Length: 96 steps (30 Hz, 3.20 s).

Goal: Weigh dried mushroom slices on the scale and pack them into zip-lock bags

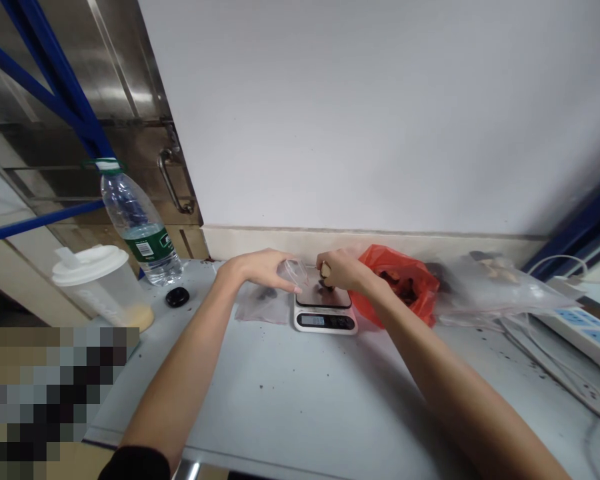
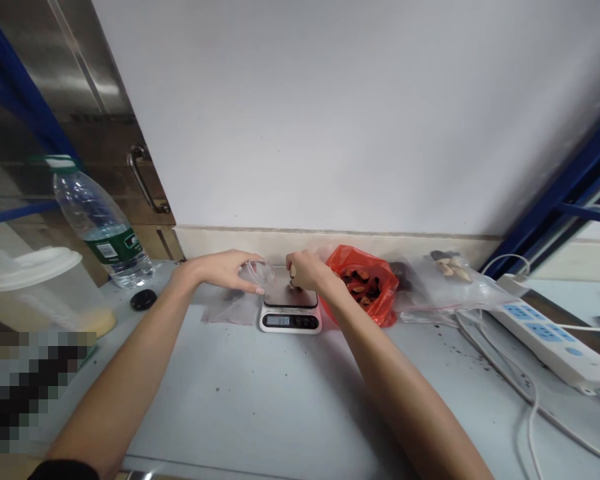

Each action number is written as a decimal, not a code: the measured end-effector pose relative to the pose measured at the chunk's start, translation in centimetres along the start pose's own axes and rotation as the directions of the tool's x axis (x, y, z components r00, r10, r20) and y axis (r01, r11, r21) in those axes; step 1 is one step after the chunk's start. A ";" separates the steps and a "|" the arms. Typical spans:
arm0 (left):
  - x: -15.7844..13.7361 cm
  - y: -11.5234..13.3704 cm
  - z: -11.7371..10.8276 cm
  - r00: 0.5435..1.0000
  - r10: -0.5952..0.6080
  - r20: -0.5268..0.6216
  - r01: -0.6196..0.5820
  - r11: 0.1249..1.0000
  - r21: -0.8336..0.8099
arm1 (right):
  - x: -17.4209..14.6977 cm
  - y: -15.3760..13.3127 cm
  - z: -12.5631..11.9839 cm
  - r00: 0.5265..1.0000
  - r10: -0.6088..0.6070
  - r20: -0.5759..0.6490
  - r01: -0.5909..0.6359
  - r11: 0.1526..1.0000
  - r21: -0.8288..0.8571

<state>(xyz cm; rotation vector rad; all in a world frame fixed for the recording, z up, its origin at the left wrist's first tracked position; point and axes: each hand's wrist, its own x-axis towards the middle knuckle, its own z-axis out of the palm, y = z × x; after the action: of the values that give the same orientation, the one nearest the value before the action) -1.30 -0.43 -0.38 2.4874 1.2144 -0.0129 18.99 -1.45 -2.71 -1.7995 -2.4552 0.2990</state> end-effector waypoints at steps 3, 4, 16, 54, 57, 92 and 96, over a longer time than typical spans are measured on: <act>0.0 0.0 0.0 1.000 -0.002 0.007 0.002 1.000 -0.002 | 0.0 0.6 -0.2 1.000 -0.003 0.000 0.003 0.999 0.034; 0.0 0.0 0.0 1.000 0.001 0.013 -0.001 1.000 -0.003 | 0.0 0.8 -0.2 1.000 -0.005 0.010 0.004 0.999 0.047; 0.2 -0.2 0.2 1.000 -0.005 0.028 0.006 1.000 -0.018 | 0.3 1.7 -0.4 0.996 -0.017 -0.086 0.031 0.987 0.159; -1.4 0.2 -1.4 0.994 -0.047 -0.094 0.041 0.997 -0.066 | -0.9 1.6 -1.9 0.993 0.047 0.110 -0.061 0.989 0.131; -1.3 0.0 -1.2 0.995 -0.030 -0.098 0.023 0.997 -0.067 | -1.1 0.9 -1.6 0.981 0.061 0.182 -0.083 0.990 0.116; -1.9 1.5 -1.9 0.980 0.183 -0.081 -0.199 0.940 -0.276 | -2.7 2.6 -4.2 0.808 -0.474 -0.350 0.581 0.741 0.337; -2.1 1.6 -2.1 0.953 0.286 -0.097 -0.301 0.876 -0.376 | -3.6 2.8 -5.1 0.826 -0.495 -0.268 0.563 0.733 0.381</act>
<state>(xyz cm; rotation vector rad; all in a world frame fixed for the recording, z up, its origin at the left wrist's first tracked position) -1.70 -2.23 2.40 2.2937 0.7479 0.3263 23.59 -3.53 1.86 -0.8519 -2.4010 0.5912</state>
